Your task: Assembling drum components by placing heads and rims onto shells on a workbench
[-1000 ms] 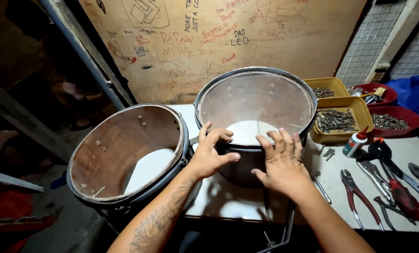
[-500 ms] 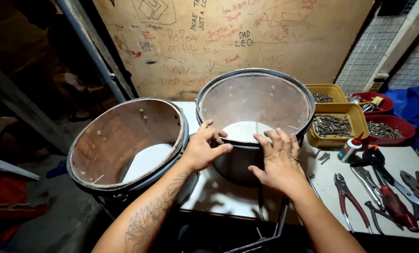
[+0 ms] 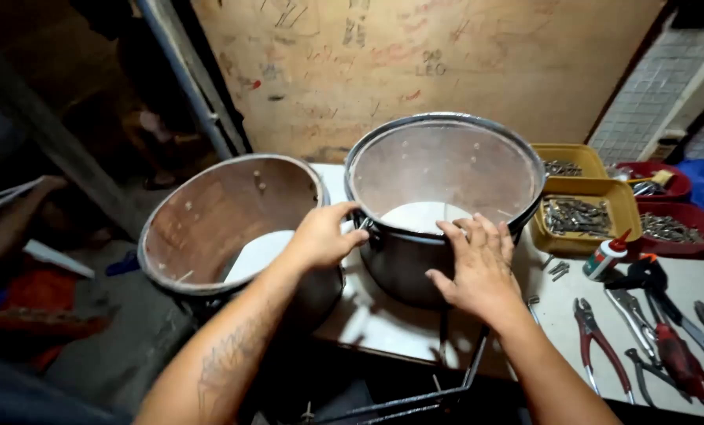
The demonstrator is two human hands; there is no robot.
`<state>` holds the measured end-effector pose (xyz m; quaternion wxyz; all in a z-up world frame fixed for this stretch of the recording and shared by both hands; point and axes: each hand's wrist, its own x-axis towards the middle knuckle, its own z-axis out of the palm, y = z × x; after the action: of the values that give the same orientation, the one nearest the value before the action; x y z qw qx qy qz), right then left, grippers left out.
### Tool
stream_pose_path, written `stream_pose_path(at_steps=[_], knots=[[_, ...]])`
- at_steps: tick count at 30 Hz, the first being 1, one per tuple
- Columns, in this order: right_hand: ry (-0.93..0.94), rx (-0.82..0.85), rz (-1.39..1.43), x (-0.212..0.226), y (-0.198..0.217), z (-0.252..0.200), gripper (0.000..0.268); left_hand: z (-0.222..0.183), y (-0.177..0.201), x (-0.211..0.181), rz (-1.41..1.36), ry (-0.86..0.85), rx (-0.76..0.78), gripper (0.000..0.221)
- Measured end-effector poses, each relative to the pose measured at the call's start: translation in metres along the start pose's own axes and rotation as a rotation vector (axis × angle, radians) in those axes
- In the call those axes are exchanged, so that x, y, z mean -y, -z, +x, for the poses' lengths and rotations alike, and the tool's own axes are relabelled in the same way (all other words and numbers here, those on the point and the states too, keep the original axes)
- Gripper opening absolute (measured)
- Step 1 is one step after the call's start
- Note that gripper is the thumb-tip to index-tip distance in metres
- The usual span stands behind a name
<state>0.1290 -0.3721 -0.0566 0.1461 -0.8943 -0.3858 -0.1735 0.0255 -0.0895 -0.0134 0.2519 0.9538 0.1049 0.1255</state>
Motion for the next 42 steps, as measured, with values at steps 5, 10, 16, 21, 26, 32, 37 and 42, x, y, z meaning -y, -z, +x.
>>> stream_pose_path(at_steps=[5, 10, 16, 21, 26, 32, 37, 42], knots=[[0.008, -0.001, 0.022, 0.002, 0.003, -0.002, 0.093, 0.040, 0.021, -0.006, 0.321, -0.035, 0.141, 0.077], [0.025, -0.044, 0.045, -0.002, -0.003, -0.006, 0.092, 0.063, 0.038, -0.009, 0.596, -0.417, 0.176, 0.045], [0.025, -0.089, 0.048, -0.001, -0.003, -0.006, 0.089, 0.090, 0.014, -0.020, 0.641, -0.359, 0.208, 0.013], [0.034, -0.121, 0.024, -0.002, -0.006, -0.005, 0.088, 0.100, -0.009, -0.025, 0.811, -0.560, 0.228, 0.019], [0.035, -0.142, 0.012, -0.001, -0.007, -0.005, 0.090, 0.096, -0.022, -0.023, 0.975, -0.630, 0.226, 0.023], [0.034, -0.152, 0.015, 0.002, -0.005, -0.006, 0.090, 0.090, -0.021, -0.025, 1.113, -0.751, 0.153, 0.026], [0.034, -0.137, 0.020, 0.003, -0.001, -0.005, 0.088, 0.077, 0.007, -0.035, 0.980, -0.719, 0.105, 0.026], [0.090, -0.201, 0.060, -0.001, -0.005, -0.006, 0.081, 0.064, 0.011, -0.030, 0.629, -0.159, 0.009, 0.008]])
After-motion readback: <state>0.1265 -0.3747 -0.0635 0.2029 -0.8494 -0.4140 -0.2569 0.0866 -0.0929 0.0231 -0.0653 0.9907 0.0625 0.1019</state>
